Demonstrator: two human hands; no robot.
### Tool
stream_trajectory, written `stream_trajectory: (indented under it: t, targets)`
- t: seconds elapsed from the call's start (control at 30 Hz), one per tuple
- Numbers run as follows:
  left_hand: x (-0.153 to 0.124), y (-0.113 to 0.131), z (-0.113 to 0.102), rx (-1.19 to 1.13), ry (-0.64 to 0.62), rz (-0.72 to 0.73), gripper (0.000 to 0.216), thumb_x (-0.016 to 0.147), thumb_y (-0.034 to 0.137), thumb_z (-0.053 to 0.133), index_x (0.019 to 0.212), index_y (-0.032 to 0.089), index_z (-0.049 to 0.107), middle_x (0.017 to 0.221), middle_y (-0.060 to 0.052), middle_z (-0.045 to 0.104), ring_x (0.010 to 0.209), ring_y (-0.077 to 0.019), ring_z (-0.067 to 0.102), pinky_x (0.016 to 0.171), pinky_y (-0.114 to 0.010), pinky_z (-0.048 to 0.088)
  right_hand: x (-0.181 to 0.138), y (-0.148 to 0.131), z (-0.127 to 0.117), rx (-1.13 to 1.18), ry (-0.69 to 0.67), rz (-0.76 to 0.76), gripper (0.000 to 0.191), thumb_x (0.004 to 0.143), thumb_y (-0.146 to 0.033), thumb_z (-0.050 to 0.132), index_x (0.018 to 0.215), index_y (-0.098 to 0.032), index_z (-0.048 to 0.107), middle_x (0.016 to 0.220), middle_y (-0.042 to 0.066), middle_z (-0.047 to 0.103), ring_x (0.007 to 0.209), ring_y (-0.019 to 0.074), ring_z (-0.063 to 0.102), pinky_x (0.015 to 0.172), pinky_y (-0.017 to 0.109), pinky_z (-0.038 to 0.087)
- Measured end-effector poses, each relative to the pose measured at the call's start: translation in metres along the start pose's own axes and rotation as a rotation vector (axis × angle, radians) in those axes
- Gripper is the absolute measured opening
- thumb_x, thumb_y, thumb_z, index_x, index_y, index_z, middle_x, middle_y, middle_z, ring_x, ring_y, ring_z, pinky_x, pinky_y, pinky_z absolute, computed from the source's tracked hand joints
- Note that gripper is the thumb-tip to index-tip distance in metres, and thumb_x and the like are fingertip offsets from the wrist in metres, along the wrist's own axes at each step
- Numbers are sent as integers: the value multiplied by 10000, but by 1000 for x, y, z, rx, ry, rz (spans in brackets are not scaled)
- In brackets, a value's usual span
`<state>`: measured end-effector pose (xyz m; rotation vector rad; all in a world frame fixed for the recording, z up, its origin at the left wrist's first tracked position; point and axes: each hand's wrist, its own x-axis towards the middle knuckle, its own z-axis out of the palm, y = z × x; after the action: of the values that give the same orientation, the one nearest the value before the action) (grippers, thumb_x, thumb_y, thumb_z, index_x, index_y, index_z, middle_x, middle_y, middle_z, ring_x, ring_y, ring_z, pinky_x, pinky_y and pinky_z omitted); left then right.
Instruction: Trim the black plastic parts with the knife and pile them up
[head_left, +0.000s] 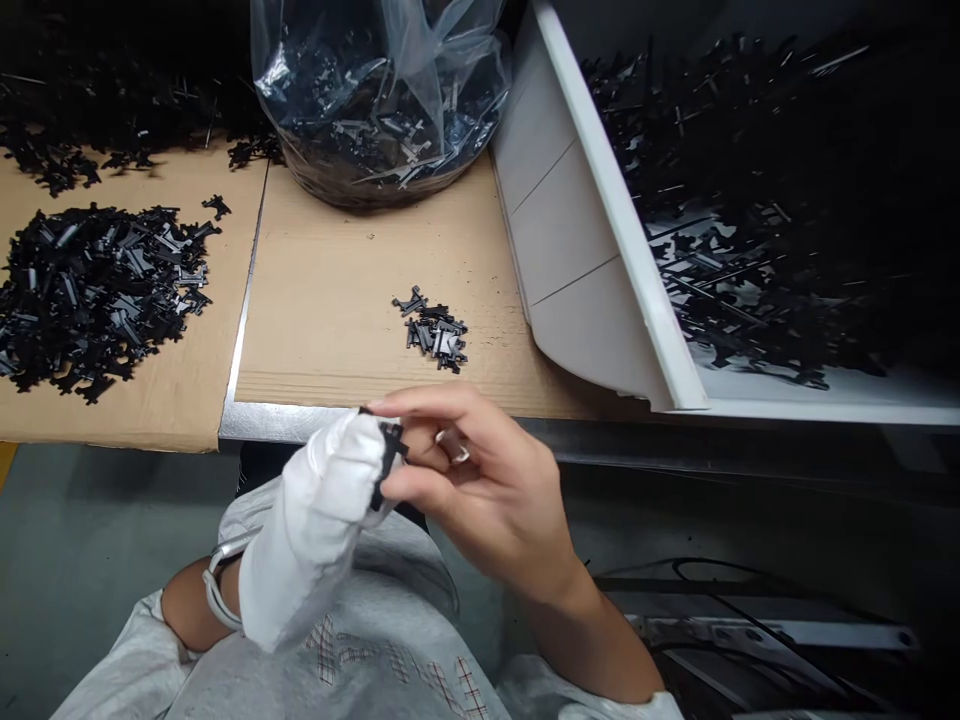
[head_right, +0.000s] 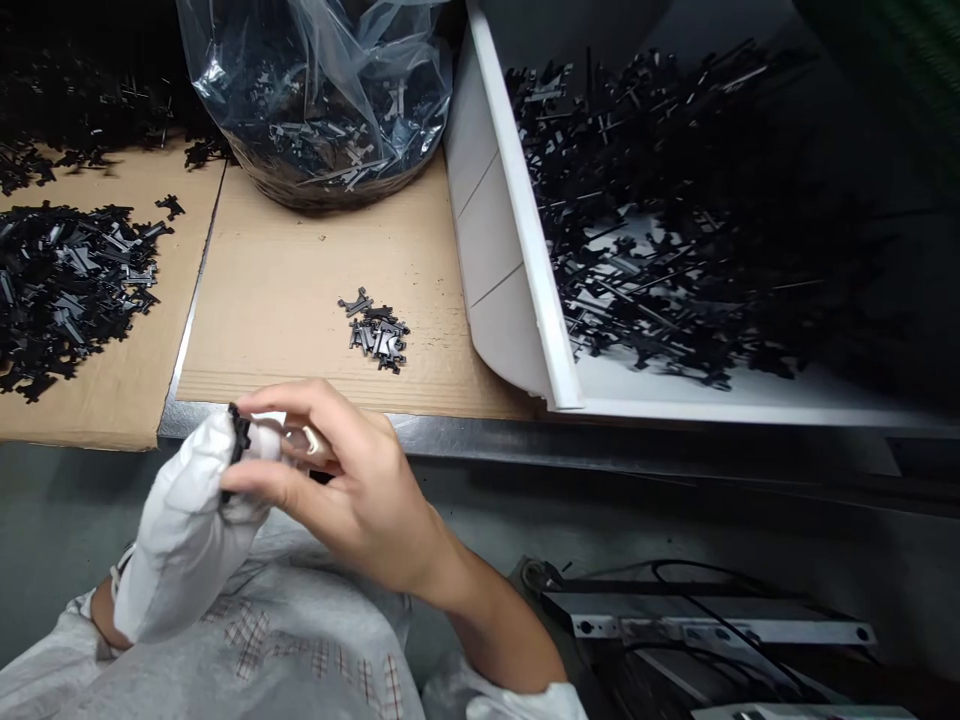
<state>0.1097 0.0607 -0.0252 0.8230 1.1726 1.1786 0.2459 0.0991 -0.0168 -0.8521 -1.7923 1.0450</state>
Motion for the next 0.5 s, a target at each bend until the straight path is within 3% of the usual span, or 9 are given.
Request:
stream_trajectory:
  t: [0.1, 0.27, 0.33, 0.4, 0.5]
  targets:
    - [1, 3, -1, -126, -36, -60, 371, 847, 551, 618, 684, 223, 559, 679, -3, 534, 618, -135, 477, 598, -276, 484, 3, 0, 3, 75, 80, 49, 192, 910, -366, 657, 959, -187, 708, 668, -28, 630, 510, 74, 520, 466, 186, 423]
    - [1, 3, -2, -270, -262, -175, 498, 977, 510, 395, 584, 213, 320, 511, 45, 291, 466, -97, 255, 515, -264, 365, 8, 5, -2, 125, 19, 112, 223, 931, -375, 624, 991, -181, 713, 680, -20, 598, 560, 83, 524, 496, 185, 437]
    - [5, 2, -2, -127, -314, -173, 514, 993, 524, 300, 578, 221, 314, 501, 40, 295, 464, -108, 278, 520, -269, 371, 10, 6, -5, 80, -17, 145, 204, 887, -380, 678, 907, -178, 698, 666, -21, 591, 552, 86, 528, 487, 182, 436]
    - [12, 1, -10, 112, -290, -121, 474, 985, 498, 345, 611, 221, 434, 549, 15, 433, 520, -127, 409, 588, -276, 422, 12, 7, -12, 8, -57, 199, 213, 880, -374, 680, 785, -184, 659, 636, -18, 591, 519, 89, 529, 462, 182, 424]
    - [23, 1, -45, 568, -19, 17, 221, 940, 398, 506, 936, 226, 645, 802, -20, 659, 745, -164, 604, 767, -283, 468, 19, 20, -30, -132, -111, 211, 246, 863, -413, 677, 717, -217, 645, 588, -1, 622, 475, 114, 556, 436, 206, 423]
